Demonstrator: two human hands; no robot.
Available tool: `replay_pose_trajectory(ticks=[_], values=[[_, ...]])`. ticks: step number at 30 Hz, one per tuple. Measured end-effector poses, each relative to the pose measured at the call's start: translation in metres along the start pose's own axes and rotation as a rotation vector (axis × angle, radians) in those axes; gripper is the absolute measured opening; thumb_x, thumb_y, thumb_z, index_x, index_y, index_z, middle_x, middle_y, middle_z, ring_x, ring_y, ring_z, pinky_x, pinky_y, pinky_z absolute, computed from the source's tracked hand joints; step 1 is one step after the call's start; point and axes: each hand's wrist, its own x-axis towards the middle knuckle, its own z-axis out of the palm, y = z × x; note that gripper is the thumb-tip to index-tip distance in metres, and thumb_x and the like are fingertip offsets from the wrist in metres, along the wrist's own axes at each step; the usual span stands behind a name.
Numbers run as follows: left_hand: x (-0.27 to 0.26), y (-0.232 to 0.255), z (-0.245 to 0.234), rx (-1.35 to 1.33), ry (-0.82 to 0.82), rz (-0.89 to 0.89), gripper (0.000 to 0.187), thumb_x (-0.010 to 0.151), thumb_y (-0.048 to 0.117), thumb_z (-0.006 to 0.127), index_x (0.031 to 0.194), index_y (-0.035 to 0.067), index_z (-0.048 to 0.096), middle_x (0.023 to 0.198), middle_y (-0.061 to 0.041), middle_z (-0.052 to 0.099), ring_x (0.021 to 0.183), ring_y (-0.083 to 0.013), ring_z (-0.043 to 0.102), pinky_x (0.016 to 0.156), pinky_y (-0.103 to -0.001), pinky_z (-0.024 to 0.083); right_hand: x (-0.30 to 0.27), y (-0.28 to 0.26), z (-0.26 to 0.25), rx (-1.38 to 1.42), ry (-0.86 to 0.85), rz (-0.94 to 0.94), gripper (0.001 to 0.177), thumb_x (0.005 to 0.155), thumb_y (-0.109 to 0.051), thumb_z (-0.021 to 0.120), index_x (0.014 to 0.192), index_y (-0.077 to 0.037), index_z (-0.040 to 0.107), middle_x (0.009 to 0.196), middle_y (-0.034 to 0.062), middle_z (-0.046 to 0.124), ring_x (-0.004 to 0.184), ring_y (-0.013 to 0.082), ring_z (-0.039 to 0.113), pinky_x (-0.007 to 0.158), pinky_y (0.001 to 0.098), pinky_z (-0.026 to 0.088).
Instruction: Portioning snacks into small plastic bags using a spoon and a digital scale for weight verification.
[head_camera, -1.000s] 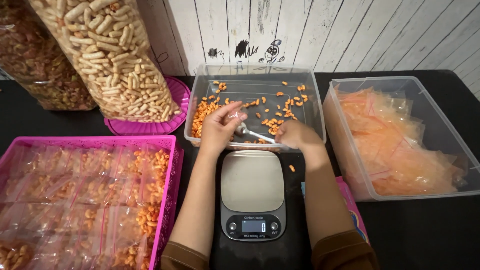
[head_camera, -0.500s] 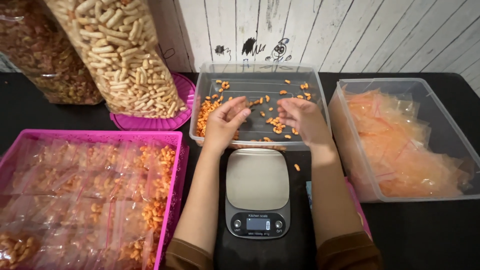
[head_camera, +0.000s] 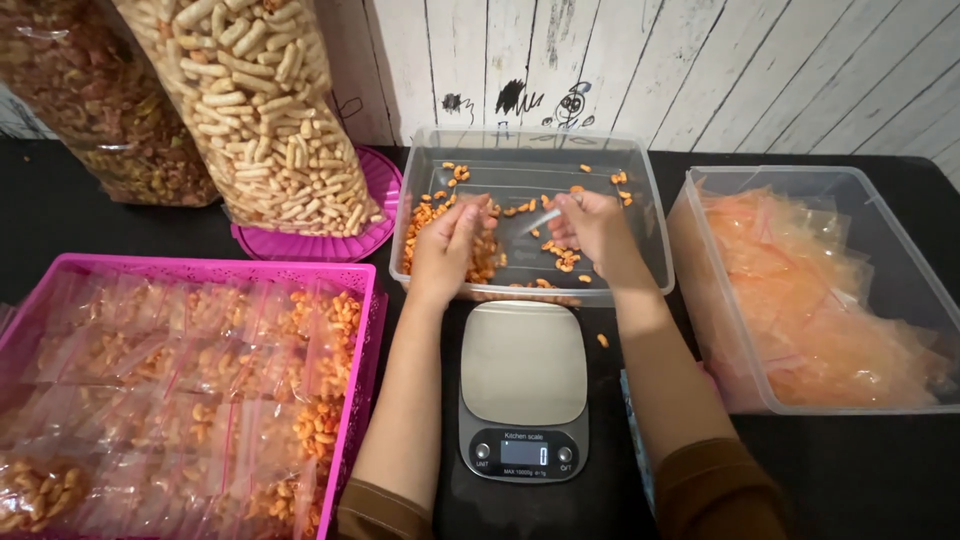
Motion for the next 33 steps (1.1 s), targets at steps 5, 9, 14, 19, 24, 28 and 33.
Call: replay_pose_trajectory(ticks=[5,9,14,19,24,28,33], values=[[0.006,-0.026,0.003,-0.02,0.12,-0.122,0.017,0.09,0.014,0.075,0.105,0.021,0.078,0.08,-0.003,0.078,0.056,-0.0063,0.067,0.057,-0.021,0.057,0.003,0.002,-0.007,0.03,0.023,0.093,0.029,0.099,-0.03,0.059,0.103,-0.003,0.069,0.072,0.0125,0.07,0.058,0.0152,0.069,0.055,0.028,0.064],[0.012,-0.024,0.002,-0.051,0.153,-0.131,0.035,0.076,0.013,0.089,0.107,0.021,0.076,0.088,-0.001,0.076,0.074,-0.0075,0.072,0.065,-0.022,0.061,0.008,-0.004,-0.027,0.146,0.134,0.09,0.03,0.097,-0.034,0.058,0.096,-0.006,0.068,0.067,0.0095,0.067,0.054,0.013,0.067,0.051,0.0268,0.063],[0.014,-0.004,0.001,-0.028,0.056,0.008,0.056,0.079,0.0,0.083,0.131,0.01,0.065,0.099,-0.016,0.065,0.092,-0.0263,0.07,0.082,-0.035,0.062,0.0,-0.022,-0.039,0.213,0.306,-0.069,0.029,0.097,-0.031,0.057,0.09,-0.005,0.068,0.064,0.0094,0.068,0.051,0.0111,0.066,0.048,0.0231,0.061],[0.02,-0.015,0.006,0.125,-0.012,0.061,0.057,0.077,-0.001,0.083,0.131,0.008,0.066,0.099,-0.019,0.063,0.092,-0.035,0.071,0.082,-0.039,0.062,-0.017,-0.051,-0.037,0.283,0.407,-0.206,0.029,0.099,-0.031,0.056,0.086,-0.007,0.066,0.059,0.0089,0.065,0.045,0.011,0.064,0.045,0.0225,0.06],[0.022,-0.015,0.01,0.282,-0.036,0.052,0.054,0.076,0.001,0.082,0.128,0.011,0.068,0.095,-0.014,0.068,0.086,-0.0312,0.071,0.074,-0.033,0.062,-0.036,-0.071,-0.019,0.201,0.399,-0.232,0.026,0.097,-0.026,0.056,0.081,-0.009,0.067,0.056,0.009,0.064,0.044,0.0111,0.063,0.046,0.0205,0.058],[0.013,-0.004,0.012,0.344,-0.082,0.077,0.063,0.072,0.009,0.086,0.132,0.013,0.066,0.102,-0.013,0.068,0.094,-0.0319,0.069,0.078,-0.035,0.062,-0.032,-0.059,-0.007,0.186,0.337,-0.262,0.026,0.099,-0.025,0.057,0.082,-0.007,0.067,0.056,0.0141,0.065,0.044,0.0151,0.064,0.044,0.0241,0.058],[0.01,0.007,0.016,0.4,-0.12,0.092,0.076,0.062,0.035,0.095,0.124,0.003,0.066,0.105,-0.02,0.07,0.104,-0.0402,0.067,0.094,-0.046,0.054,-0.045,-0.065,-0.002,0.051,0.058,-0.386,0.023,0.102,-0.025,0.058,0.098,-0.005,0.069,0.07,0.016,0.071,0.06,0.0169,0.072,0.055,0.0242,0.061]])
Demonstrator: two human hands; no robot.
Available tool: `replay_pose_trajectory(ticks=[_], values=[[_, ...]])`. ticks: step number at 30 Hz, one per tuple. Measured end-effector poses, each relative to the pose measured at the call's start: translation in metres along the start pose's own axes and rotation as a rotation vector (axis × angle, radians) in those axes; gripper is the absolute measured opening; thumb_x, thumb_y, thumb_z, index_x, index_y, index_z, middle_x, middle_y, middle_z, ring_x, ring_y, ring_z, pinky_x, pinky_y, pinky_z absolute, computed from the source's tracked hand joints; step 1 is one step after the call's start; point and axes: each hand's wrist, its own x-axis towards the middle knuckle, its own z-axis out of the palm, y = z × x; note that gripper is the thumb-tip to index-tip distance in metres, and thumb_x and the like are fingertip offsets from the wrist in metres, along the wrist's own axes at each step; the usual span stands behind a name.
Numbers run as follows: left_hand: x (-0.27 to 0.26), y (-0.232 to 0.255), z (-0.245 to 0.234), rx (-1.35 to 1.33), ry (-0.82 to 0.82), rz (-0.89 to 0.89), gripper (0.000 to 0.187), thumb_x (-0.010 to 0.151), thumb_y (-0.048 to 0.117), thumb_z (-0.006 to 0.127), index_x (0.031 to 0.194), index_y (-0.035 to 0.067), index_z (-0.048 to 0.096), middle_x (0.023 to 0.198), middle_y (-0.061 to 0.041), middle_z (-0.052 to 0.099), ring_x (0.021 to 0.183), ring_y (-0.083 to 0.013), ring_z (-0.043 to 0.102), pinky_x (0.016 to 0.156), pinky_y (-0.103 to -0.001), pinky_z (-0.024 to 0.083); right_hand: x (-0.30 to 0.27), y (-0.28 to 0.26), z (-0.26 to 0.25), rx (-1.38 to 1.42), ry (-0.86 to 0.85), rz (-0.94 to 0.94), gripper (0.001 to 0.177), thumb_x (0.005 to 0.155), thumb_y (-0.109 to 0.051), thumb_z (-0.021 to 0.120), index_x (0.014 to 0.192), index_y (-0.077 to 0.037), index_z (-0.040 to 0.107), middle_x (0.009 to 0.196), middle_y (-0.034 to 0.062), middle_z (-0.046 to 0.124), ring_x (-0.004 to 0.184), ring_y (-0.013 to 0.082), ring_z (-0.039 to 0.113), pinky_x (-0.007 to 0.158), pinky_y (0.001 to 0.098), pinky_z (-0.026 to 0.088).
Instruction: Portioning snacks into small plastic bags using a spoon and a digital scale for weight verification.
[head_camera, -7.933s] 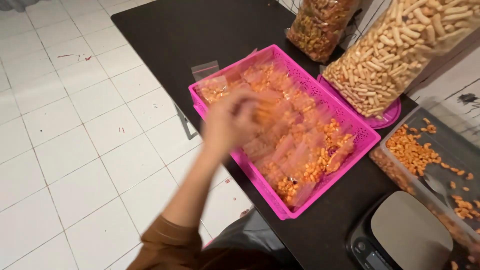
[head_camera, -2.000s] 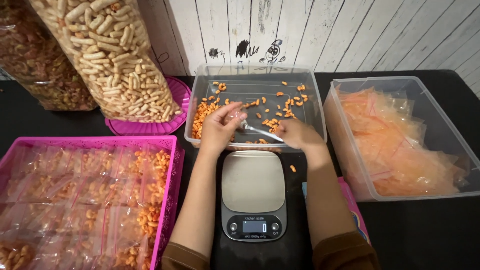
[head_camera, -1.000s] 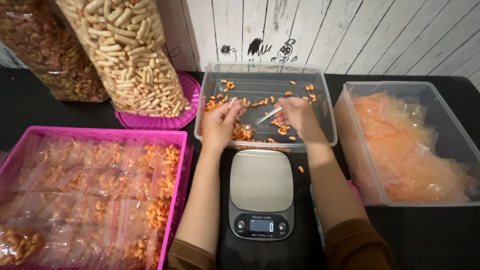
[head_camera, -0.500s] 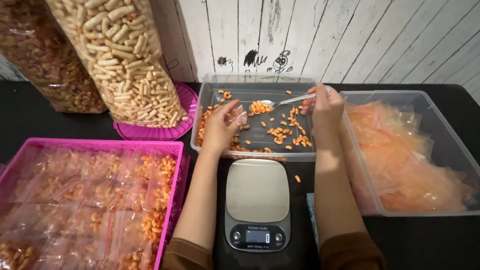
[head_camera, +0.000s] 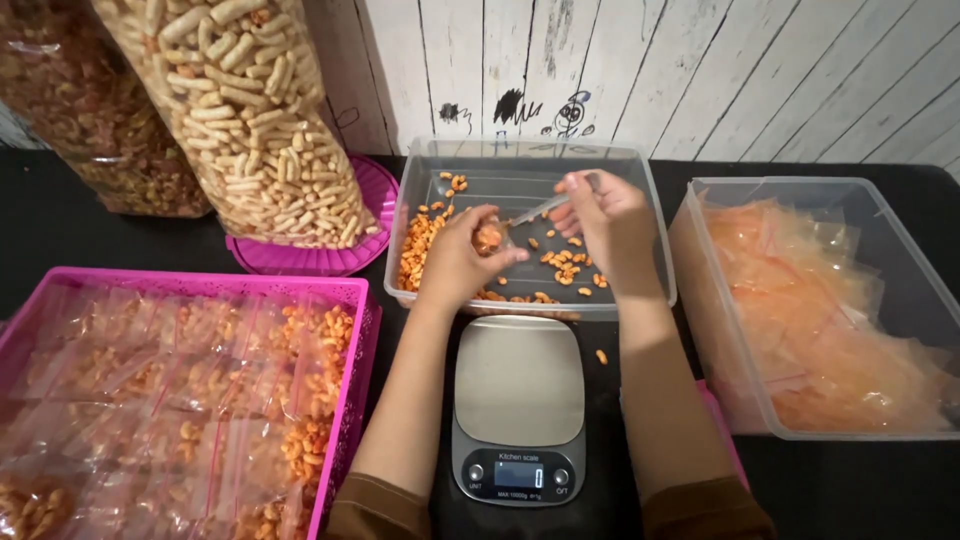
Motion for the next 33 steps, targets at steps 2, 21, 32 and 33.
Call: replay_pose_trajectory(ticks=[2,21,32,33], values=[[0.002,-0.008,0.003,-0.003,0.02,-0.026,0.069,0.065,0.036,0.094,0.121,0.008,0.067,0.102,-0.016,0.071,0.102,-0.036,0.068,0.091,-0.043,0.055,-0.002,-0.004,-0.001,-0.003,-0.098,-0.011,0.022,0.101,-0.023,0.06,0.103,-0.003,0.069,0.076,0.0176,0.072,0.067,0.0186,0.073,0.06,0.0265,0.062],[0.01,-0.03,0.01,-0.071,0.153,-0.307,0.05,0.069,0.042,0.093,0.11,0.026,0.07,0.086,0.002,0.076,0.074,-0.014,0.072,0.067,-0.027,0.057,0.017,0.073,-0.014,-0.054,-0.137,0.197,0.026,0.103,-0.027,0.053,0.11,-0.006,0.067,0.083,0.0167,0.072,0.07,0.017,0.07,0.06,0.0264,0.063],[0.009,-0.021,0.009,-0.095,0.217,-0.29,0.046,0.075,0.032,0.09,0.115,0.021,0.069,0.086,-0.002,0.076,0.075,-0.0172,0.07,0.07,-0.029,0.057,0.019,0.078,-0.018,0.063,-0.043,0.384,0.029,0.1,-0.028,0.052,0.099,-0.003,0.066,0.065,0.0112,0.065,0.052,0.0127,0.065,0.048,0.0261,0.061],[0.009,-0.02,0.009,-0.082,0.222,-0.295,0.045,0.077,0.031,0.089,0.115,0.021,0.068,0.087,-0.002,0.076,0.076,-0.0178,0.07,0.07,-0.03,0.057,0.019,0.074,-0.02,0.073,0.023,0.365,0.03,0.1,-0.03,0.051,0.098,-0.004,0.066,0.064,0.0108,0.065,0.052,0.0122,0.064,0.047,0.0259,0.061]])
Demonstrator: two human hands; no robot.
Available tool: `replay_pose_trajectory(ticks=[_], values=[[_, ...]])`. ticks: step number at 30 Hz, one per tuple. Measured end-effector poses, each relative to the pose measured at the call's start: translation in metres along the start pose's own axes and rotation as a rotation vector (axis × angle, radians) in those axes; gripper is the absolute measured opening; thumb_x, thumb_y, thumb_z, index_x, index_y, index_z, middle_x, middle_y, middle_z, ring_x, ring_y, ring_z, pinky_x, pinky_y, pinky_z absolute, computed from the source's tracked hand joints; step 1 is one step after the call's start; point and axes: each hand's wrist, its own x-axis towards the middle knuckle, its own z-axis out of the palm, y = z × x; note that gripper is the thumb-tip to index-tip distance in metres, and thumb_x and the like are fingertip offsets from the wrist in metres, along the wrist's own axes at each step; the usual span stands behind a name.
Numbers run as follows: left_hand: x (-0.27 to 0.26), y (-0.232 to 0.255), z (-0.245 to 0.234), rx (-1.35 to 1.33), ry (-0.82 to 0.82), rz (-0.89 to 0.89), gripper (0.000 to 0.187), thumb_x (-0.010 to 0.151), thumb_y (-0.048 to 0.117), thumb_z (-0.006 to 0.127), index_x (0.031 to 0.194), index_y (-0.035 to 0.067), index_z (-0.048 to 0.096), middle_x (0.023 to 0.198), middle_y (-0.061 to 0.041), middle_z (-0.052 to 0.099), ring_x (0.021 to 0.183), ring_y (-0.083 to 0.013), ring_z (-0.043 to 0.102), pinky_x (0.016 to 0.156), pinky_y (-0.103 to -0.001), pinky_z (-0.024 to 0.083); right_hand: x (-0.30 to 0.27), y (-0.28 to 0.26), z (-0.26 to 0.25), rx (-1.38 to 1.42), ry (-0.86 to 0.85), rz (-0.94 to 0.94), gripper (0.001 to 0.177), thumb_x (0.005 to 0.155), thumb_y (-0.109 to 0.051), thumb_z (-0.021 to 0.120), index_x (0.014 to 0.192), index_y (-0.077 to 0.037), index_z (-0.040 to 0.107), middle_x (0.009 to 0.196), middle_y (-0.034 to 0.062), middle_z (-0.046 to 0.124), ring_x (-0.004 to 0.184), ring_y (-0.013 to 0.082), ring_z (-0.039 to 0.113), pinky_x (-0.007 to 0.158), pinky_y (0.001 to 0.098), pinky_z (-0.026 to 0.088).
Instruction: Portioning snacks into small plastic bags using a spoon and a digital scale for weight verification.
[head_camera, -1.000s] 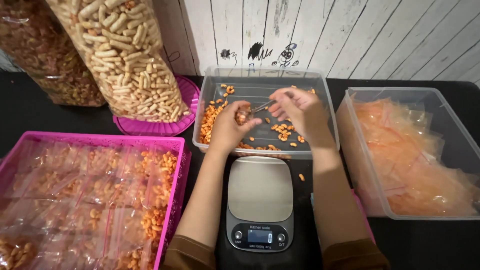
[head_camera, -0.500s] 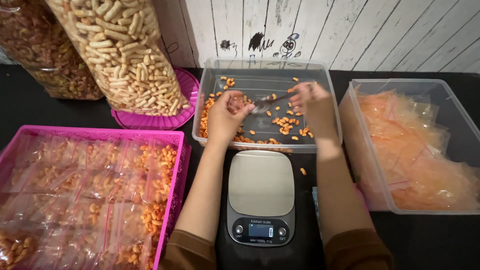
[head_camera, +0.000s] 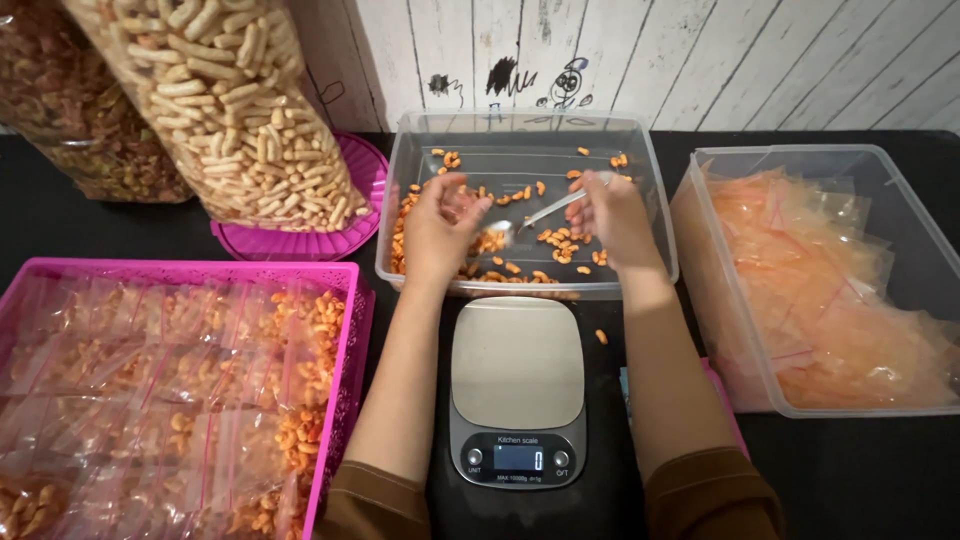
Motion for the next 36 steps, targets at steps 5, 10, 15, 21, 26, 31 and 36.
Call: replay_pose_trajectory(ticks=[5,10,15,21,26,31,36], values=[[0.001,-0.006,0.001,0.007,0.008,-0.013,0.041,0.08,0.026,0.085,0.117,0.023,0.068,0.087,-0.001,0.075,0.075,-0.0161,0.07,0.069,-0.029,0.057,0.003,-0.014,-0.007,0.093,0.219,-0.082,0.025,0.094,-0.027,0.053,0.09,-0.006,0.063,0.058,0.0113,0.063,0.045,0.0126,0.061,0.041,0.0226,0.056],[0.0,-0.002,-0.002,0.061,-0.025,-0.016,0.044,0.077,0.024,0.087,0.118,0.021,0.068,0.086,-0.001,0.075,0.075,-0.0169,0.07,0.07,-0.029,0.058,-0.015,-0.041,-0.002,0.109,0.369,-0.25,0.027,0.1,-0.028,0.053,0.084,-0.01,0.064,0.055,0.009,0.063,0.044,0.0123,0.06,0.039,0.0212,0.053],[-0.003,0.004,-0.003,0.073,-0.103,0.014,0.068,0.064,0.032,0.096,0.123,0.019,0.066,0.095,-0.007,0.075,0.085,-0.0207,0.072,0.079,-0.032,0.058,-0.045,-0.066,0.024,-0.007,0.218,-0.424,0.019,0.1,-0.022,0.054,0.089,-0.01,0.066,0.061,0.0127,0.066,0.049,0.0132,0.062,0.045,0.0212,0.053],[-0.007,0.011,-0.007,0.125,-0.112,0.068,0.072,0.063,0.039,0.096,0.125,0.018,0.066,0.099,-0.012,0.073,0.099,-0.0321,0.072,0.086,-0.042,0.058,-0.046,-0.056,0.024,-0.145,-0.096,-0.593,0.017,0.102,-0.012,0.052,0.105,-0.005,0.068,0.079,0.0148,0.073,0.06,0.012,0.064,0.052,0.0201,0.053],[-0.008,0.014,-0.005,0.106,-0.089,0.054,0.064,0.068,0.036,0.093,0.123,0.019,0.066,0.095,-0.008,0.075,0.096,-0.0288,0.073,0.085,-0.04,0.058,-0.034,-0.054,-0.006,-0.078,0.126,-0.501,0.023,0.108,-0.022,0.048,0.102,-0.007,0.065,0.072,0.0098,0.067,0.054,0.0093,0.059,0.047,0.0168,0.046],[-0.007,0.012,-0.006,0.128,-0.092,0.061,0.062,0.068,0.04,0.093,0.12,0.019,0.067,0.092,-0.006,0.075,0.095,-0.0275,0.073,0.084,-0.039,0.058,-0.019,-0.023,-0.026,-0.125,0.034,-0.447,0.023,0.107,-0.021,0.054,0.099,-0.004,0.066,0.071,0.0129,0.068,0.054,0.011,0.061,0.045,0.0192,0.048],[-0.006,0.006,-0.004,0.115,-0.103,0.046,0.062,0.068,0.041,0.093,0.121,0.022,0.066,0.091,-0.005,0.075,0.096,-0.0264,0.072,0.085,-0.04,0.058,-0.017,-0.023,-0.022,-0.194,-0.22,-0.099,0.025,0.102,-0.016,0.052,0.109,0.005,0.064,0.077,0.0181,0.07,0.059,0.0137,0.068,0.048,0.0196,0.056]])
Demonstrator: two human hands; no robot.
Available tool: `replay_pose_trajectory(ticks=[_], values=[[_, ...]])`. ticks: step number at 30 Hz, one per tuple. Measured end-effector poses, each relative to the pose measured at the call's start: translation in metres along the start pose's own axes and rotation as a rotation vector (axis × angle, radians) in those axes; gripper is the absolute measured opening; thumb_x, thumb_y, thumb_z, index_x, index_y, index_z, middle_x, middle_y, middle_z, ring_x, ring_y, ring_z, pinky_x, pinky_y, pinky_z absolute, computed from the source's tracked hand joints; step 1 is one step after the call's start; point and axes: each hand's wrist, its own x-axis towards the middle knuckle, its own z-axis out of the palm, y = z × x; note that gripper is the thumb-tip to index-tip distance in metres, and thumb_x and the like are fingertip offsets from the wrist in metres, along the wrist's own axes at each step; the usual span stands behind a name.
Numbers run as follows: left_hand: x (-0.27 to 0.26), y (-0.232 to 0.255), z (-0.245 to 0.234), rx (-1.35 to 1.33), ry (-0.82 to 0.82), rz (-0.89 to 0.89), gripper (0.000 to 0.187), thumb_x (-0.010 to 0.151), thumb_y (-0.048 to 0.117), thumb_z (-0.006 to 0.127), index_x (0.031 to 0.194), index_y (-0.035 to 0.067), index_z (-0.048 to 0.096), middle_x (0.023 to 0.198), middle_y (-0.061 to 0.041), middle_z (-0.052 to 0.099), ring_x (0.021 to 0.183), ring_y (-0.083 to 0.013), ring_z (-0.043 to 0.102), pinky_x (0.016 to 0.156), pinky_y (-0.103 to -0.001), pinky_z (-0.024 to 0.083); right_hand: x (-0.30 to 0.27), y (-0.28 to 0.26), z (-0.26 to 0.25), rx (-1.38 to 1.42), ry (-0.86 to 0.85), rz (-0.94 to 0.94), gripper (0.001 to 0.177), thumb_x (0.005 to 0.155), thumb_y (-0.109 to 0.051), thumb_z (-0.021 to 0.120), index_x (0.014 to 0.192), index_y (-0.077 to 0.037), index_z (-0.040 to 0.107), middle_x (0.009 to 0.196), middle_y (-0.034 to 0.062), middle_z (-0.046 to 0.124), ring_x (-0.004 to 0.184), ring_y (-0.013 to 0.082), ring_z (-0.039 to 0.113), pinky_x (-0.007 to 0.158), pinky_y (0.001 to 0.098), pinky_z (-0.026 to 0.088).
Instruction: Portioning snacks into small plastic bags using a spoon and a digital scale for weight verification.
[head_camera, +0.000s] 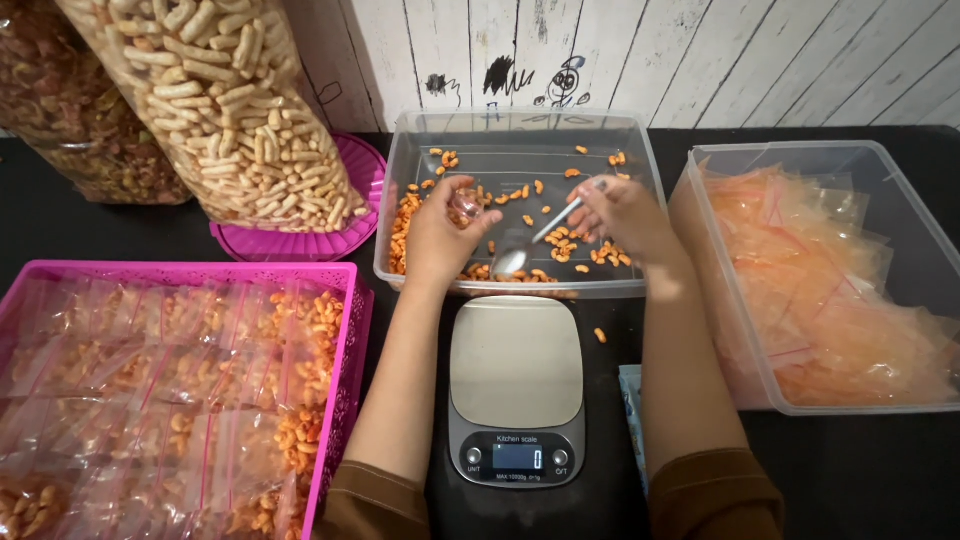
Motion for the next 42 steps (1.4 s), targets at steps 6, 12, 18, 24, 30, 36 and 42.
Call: replay_pose_trajectory(ticks=[6,12,18,24,30,36,42], values=[[-0.003,0.009,-0.005,-0.042,-0.042,-0.019,0.071,0.062,0.036,0.096,0.124,0.021,0.065,0.097,-0.006,0.076,0.099,-0.0271,0.073,0.088,-0.039,0.058,0.001,0.0,-0.002,0.095,0.015,0.066,0.025,0.102,-0.02,0.053,0.099,0.002,0.065,0.069,0.0142,0.066,0.051,0.0132,0.064,0.044,0.0221,0.055],[-0.001,0.003,-0.001,-0.078,-0.008,-0.064,0.055,0.075,0.023,0.088,0.124,0.019,0.064,0.1,-0.008,0.076,0.097,-0.027,0.073,0.088,-0.038,0.058,0.014,0.019,-0.013,0.201,0.203,-0.034,0.024,0.102,-0.024,0.055,0.093,-0.005,0.065,0.063,0.0119,0.066,0.047,0.014,0.064,0.043,0.0237,0.055],[0.0,0.002,-0.006,-0.034,-0.037,-0.045,0.059,0.071,0.021,0.09,0.124,0.019,0.064,0.093,-0.008,0.074,0.088,-0.0248,0.073,0.079,-0.035,0.059,0.001,-0.016,-0.009,0.181,0.433,-0.154,0.023,0.101,-0.026,0.051,0.089,-0.01,0.063,0.062,0.0099,0.067,0.046,0.0132,0.064,0.043,0.0228,0.055],[-0.009,0.022,-0.013,-0.121,-0.144,-0.002,0.073,0.064,0.021,0.096,0.129,0.017,0.063,0.092,-0.008,0.071,0.082,-0.0198,0.07,0.078,-0.031,0.059,-0.008,-0.04,0.025,0.185,0.409,-0.343,0.017,0.101,-0.016,0.049,0.094,-0.006,0.06,0.062,0.0154,0.066,0.045,0.0148,0.061,0.041,0.0204,0.049],[-0.001,0.001,-0.004,-0.086,-0.114,0.061,0.067,0.067,0.028,0.094,0.127,0.019,0.065,0.096,-0.013,0.073,0.087,-0.0298,0.073,0.076,-0.037,0.059,-0.018,-0.045,0.036,-0.091,0.002,-0.511,0.02,0.105,-0.014,0.057,0.109,0.001,0.068,0.084,0.0209,0.072,0.067,0.0237,0.071,0.058,0.0296,0.06],[0.004,-0.005,-0.003,-0.356,-0.084,-0.001,0.057,0.076,0.02,0.091,0.126,0.011,0.065,0.089,-0.008,0.073,0.076,-0.0159,0.068,0.07,-0.028,0.059,-0.005,-0.027,-0.005,0.177,0.336,-0.358,0.027,0.111,-0.028,0.048,0.108,-0.006,0.061,0.077,0.0136,0.07,0.059,0.0133,0.068,0.049,0.022,0.057],[0.007,-0.007,-0.002,-0.435,-0.078,-0.07,0.035,0.093,0.024,0.074,0.126,0.014,0.067,0.094,-0.012,0.078,0.076,-0.0177,0.074,0.064,-0.029,0.062,-0.003,-0.008,-0.012,0.095,0.25,-0.225,0.023,0.108,-0.024,0.051,0.105,-0.005,0.064,0.078,0.015,0.072,0.06,0.0137,0.069,0.049,0.0224,0.057]])
